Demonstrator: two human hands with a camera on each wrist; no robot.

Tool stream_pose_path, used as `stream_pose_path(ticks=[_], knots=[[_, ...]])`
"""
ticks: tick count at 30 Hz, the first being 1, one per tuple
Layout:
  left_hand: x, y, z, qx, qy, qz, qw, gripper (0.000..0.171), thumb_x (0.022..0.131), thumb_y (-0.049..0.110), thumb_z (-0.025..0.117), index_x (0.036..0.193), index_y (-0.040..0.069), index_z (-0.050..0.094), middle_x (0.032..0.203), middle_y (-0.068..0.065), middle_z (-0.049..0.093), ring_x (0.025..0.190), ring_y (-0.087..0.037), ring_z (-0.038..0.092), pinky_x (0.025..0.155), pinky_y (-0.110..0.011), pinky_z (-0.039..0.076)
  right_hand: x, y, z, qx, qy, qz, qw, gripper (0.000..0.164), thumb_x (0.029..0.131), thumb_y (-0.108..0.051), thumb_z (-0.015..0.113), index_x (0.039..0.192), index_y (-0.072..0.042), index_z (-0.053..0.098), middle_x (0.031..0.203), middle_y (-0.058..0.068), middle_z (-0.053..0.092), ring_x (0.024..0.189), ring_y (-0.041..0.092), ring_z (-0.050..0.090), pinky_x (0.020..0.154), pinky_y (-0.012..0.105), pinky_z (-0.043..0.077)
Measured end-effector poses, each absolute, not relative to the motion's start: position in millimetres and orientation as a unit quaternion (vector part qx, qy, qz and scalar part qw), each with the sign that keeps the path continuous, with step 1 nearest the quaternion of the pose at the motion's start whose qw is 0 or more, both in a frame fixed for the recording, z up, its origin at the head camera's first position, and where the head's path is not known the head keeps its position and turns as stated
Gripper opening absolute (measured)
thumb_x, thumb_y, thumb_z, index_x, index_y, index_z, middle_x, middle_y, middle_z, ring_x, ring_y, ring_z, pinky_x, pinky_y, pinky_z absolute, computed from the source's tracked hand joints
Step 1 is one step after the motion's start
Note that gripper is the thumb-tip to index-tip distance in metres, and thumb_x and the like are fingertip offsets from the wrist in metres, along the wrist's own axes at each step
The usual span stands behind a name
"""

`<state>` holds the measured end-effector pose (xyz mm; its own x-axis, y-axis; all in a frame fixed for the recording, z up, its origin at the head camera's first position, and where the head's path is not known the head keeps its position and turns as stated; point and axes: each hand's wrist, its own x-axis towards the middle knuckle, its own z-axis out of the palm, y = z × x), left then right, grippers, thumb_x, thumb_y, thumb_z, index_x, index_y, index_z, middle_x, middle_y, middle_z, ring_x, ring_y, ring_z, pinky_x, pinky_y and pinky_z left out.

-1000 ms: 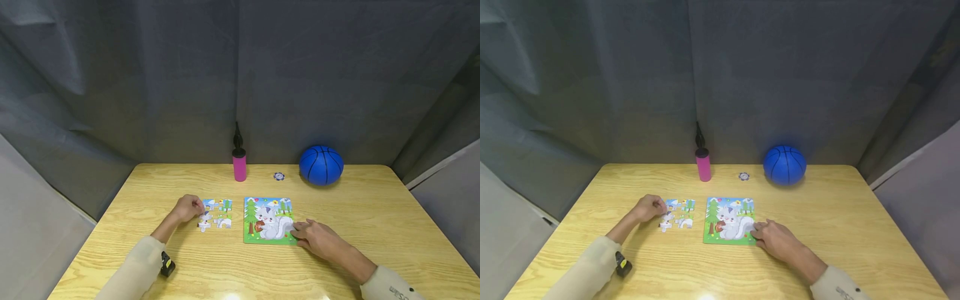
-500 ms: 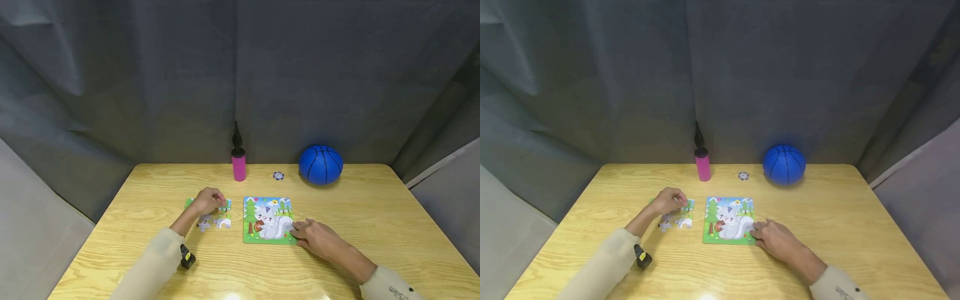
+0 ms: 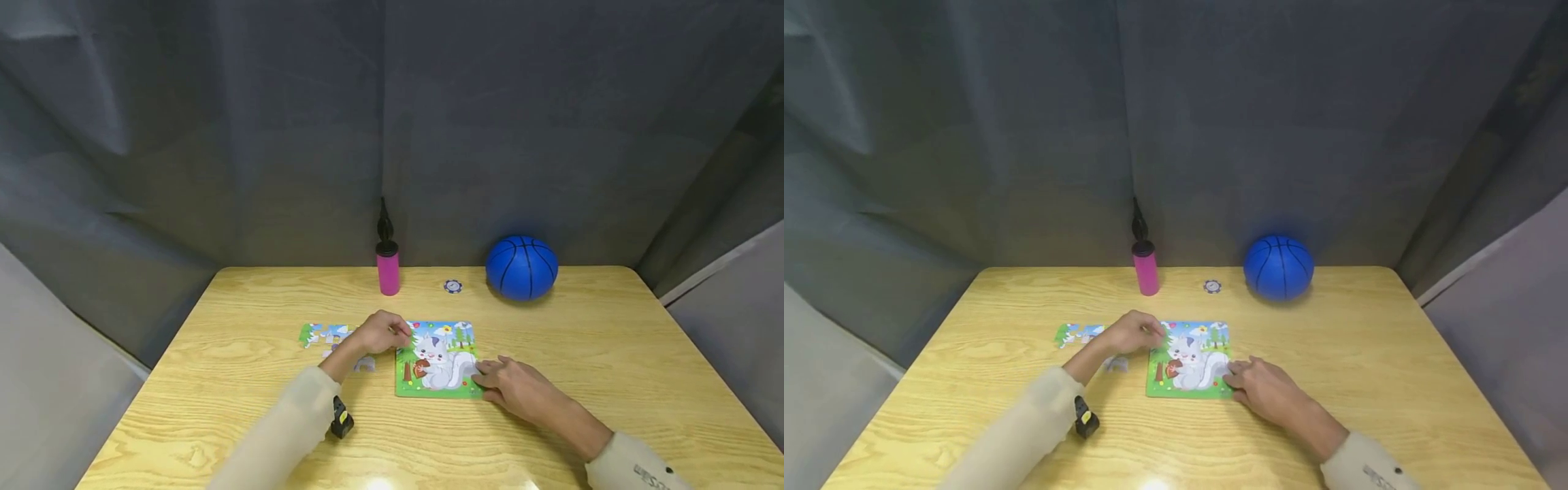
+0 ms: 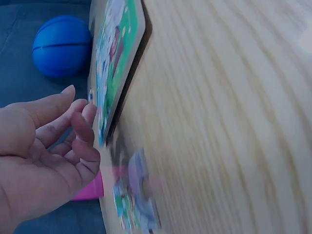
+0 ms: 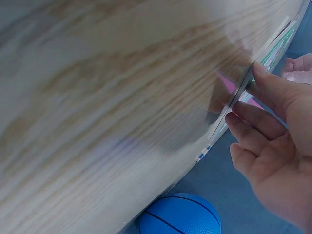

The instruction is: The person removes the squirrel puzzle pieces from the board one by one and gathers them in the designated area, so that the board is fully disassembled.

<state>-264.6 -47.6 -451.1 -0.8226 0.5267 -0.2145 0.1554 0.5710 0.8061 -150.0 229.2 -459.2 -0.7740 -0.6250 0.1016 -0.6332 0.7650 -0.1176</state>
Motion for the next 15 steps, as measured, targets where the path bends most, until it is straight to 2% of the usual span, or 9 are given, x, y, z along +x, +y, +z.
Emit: stream_pose_path(ticks=[6, 15], knots=[[-263.3, -34.5, -454.4, 0.217, 0.859, 0.401, 0.234, 0.016, 0.086, 0.008, 0.068, 0.1, -0.001, 0.068, 0.084, -0.008, 0.065, 0.069, -0.011, 0.052, 0.062, -0.021, 0.043, -151.2, 227.9, -459.1, 0.338, -0.938, 0.073, 0.034, 0.031, 0.08, -0.017, 0.073, 0.108, -0.003, 0.071, 0.114, 0.017, 0.068, 0.107, 0.031, 0.065, 0.093, 0.051, 0.047], [-264.8, -24.7, -460.0, 0.208, 0.874, 0.374, 0.229, 0.01, 0.082, 0.009, 0.072, 0.091, 0.004, 0.071, 0.078, -0.003, 0.064, 0.067, -0.01, 0.052, 0.061, -0.02, 0.042, -153.3, 227.5, -454.9, 0.348, -0.934, 0.076, 0.035, 0.038, 0.078, -0.019, 0.074, 0.11, 0.0, 0.069, 0.114, 0.016, 0.068, 0.108, 0.031, 0.064, 0.095, 0.051, 0.046]])
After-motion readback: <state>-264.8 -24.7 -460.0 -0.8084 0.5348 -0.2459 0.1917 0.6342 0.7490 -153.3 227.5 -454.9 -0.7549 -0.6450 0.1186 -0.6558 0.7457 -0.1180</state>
